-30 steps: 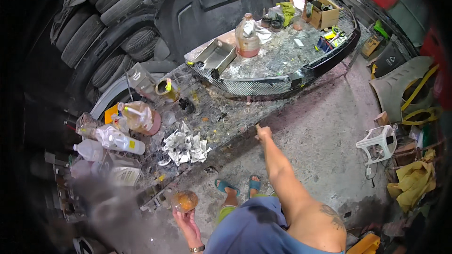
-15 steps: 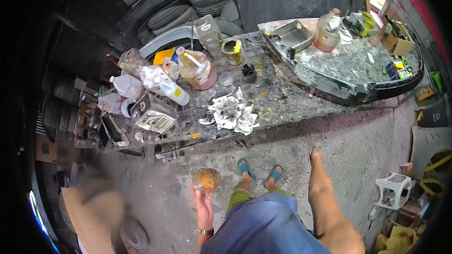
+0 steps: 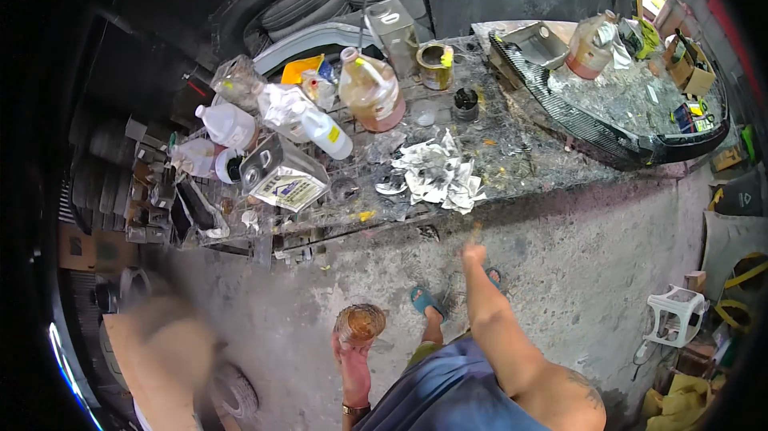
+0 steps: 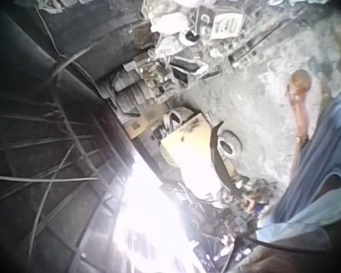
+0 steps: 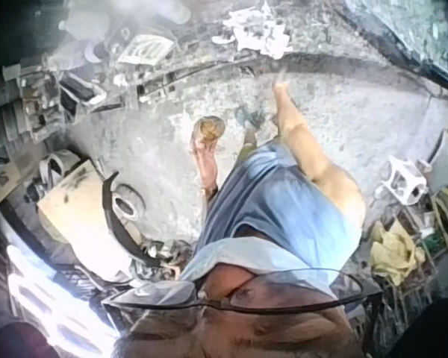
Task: The person trims and tapes carbon fiber wrap onto a car bumper lip using scissors. They then pour liquids into a small cup from containers and stir the mixture with a wooden stick.
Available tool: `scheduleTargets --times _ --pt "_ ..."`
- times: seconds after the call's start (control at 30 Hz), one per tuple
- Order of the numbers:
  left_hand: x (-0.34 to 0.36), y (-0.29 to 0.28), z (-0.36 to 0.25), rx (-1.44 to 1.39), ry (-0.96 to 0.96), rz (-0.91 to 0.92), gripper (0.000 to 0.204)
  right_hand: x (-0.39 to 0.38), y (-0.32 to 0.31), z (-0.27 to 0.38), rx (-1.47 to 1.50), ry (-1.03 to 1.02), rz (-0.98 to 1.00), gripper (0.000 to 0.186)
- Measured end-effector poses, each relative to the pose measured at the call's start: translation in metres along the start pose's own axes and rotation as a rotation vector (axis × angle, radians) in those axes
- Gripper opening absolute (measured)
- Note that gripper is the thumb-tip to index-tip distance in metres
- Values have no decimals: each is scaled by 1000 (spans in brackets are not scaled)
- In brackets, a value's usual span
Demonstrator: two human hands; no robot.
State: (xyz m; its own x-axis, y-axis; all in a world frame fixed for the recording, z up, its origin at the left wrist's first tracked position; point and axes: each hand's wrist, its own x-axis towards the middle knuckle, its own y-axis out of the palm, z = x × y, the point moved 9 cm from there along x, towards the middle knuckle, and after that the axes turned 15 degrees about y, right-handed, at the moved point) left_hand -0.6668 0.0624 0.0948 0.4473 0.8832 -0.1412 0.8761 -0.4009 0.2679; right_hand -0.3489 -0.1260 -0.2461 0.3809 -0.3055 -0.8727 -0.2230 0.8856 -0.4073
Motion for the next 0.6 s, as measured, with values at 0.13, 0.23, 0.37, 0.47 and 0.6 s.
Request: scheduleTargets --times 0.13,0.23,0.37,0.47,0.6 --pt "28 -7 -8 -29 -50 55 73 39 -24 -34 260 -64 -51 27" --pt "46 -15 -8 -42 -44 115 73 9 16 30 -80 -422 -134 24" --pt "53 -52 -27 -34 -8 44 71 1 27 -16 -56 -125 -162 40" --pt "65 -37 -11 -60 -45 102 70 40 -13 -20 220 -106 -193 38" --pt "55 -73 -23 11 -34 50 66 -36 67 -4 303 -68 246 27"
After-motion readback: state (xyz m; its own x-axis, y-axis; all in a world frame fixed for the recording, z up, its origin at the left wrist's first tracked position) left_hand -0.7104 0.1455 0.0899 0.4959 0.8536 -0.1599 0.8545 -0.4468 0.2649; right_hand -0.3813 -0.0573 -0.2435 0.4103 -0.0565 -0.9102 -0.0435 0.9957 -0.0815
